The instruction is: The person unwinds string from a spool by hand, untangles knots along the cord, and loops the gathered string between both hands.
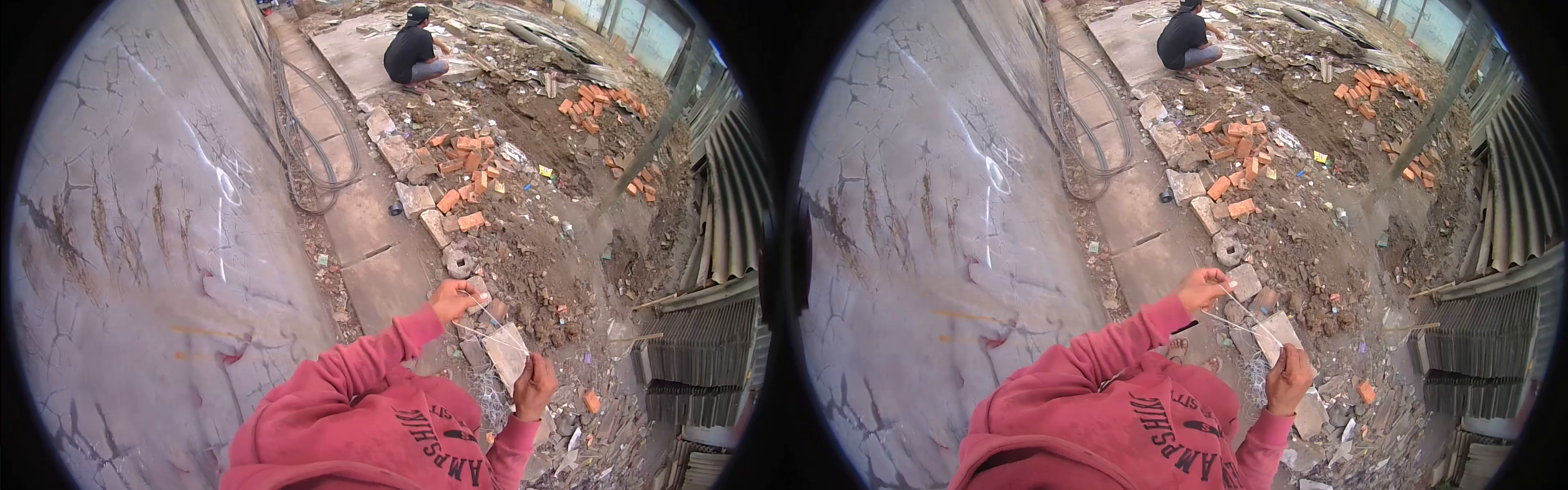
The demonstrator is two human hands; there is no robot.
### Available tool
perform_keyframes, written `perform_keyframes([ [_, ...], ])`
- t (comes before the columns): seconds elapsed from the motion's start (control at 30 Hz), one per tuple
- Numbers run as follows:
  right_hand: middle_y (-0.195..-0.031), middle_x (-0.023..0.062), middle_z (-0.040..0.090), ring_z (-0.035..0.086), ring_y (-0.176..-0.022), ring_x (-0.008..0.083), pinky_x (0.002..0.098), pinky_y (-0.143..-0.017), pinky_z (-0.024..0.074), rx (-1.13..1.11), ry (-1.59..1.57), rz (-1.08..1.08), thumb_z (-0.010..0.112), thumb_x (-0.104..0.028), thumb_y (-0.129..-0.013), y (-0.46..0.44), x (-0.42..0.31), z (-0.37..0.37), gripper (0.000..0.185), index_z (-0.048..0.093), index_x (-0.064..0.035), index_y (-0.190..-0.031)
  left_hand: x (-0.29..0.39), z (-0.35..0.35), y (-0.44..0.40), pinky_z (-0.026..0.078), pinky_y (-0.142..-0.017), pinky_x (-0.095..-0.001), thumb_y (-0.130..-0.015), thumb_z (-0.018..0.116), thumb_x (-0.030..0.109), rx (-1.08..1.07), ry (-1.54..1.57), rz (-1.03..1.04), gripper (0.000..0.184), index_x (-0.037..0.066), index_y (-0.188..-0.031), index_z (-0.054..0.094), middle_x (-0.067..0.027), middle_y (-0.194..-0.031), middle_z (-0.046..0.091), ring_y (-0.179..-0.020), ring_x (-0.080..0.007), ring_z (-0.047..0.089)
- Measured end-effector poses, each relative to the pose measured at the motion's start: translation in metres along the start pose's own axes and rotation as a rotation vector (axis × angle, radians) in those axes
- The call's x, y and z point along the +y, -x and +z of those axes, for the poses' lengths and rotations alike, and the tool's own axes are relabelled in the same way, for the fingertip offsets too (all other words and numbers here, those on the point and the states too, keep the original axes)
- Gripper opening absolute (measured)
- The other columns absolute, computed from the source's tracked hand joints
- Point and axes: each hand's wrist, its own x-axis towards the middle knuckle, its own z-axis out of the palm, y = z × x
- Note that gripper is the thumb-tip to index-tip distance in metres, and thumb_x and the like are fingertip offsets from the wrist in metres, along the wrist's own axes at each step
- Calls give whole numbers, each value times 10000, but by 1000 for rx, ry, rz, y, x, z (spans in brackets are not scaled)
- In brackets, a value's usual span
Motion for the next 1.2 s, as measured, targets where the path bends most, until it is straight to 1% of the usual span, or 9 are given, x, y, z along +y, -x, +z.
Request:
perform_keyframes([
  [0.13,-771,148,589,589,-691,335,406,-593,451,48,74,61,599,-1,-846,1,17,-20,73,627,-20,-910,24,-23,-3,425,-526,-303,-748,778,176,552,-817,515,229,105,-925,652,-27,-583,534,-522,-134,527],
  [0.37,-824,137,629,618,-723,333,397,-618,479,152,165,166,601,-38,-857,18,61,-37,88,642,-38,-934,72,-81,-20,453,-510,-225,-934,633,283,244,543,147,255,33,-948,583,14,-668,560,-517,-94,517],
  [0.43,-827,137,631,620,-724,334,400,-619,479,194,186,185,602,-41,-855,19,69,-43,89,643,-37,-934,68,-135,-38,392,-451,-198,-899,685,230,-201,420,72,225,37,-965,590,30,-658,546,-462,-66,454],
  [0.67,-827,132,632,622,-739,333,404,-628,481,231,208,179,614,-30,-825,28,82,-57,114,645,-46,-933,114,-150,-41,357,-470,-176,-831,753,144,472,-636,666,279,26,-1039,611,18,-684,571,-546,-33,487],
  [0.73,-817,132,627,619,-736,333,405,-625,479,240,196,195,613,-28,-825,26,75,-54,110,643,-46,-930,143,-121,-16,377,-503,-168,-874,715,189,414,228,364,239,22,-1014,617,13,-686,564,-581,-44,504],
  [0.87,-797,137,616,611,-725,333,408,-622,475,294,199,201,606,-12,-823,23,77,-51,106,637,-35,-922,135,-189,-39,406,-507,-192,-904,679,226,-218,464,177,227,25,-997,630,10,-675,566,-562,-67,513],
  [1.03,-800,145,617,608,-717,337,407,-626,476,370,261,211,606,-6,-826,32,91,-65,105,636,-21,-925,150,-150,-20,432,-512,-226,-899,684,226,989,-1064,754,205,39,-962,626,10,-628,562,-538,-91,527],
  [1.1,-809,149,626,612,-718,340,406,-624,480,381,252,230,608,-8,-828,35,92,-69,112,643,-17,-933,150,-171,-28,458,-525,-223,-894,693,248,1039,-956,875,215,52,-954,628,3,-644,577,-551,-99,556],
  [1.2,-813,153,628,613,-721,344,407,-623,483,392,272,168,607,-14,-832,28,82,-66,116,648,-13,-941,163,-161,-23,491,-524,-219,-931,616,369,473,461,318,388,-4,-1030,580,-22,-674,588,-564,-124,583],
])
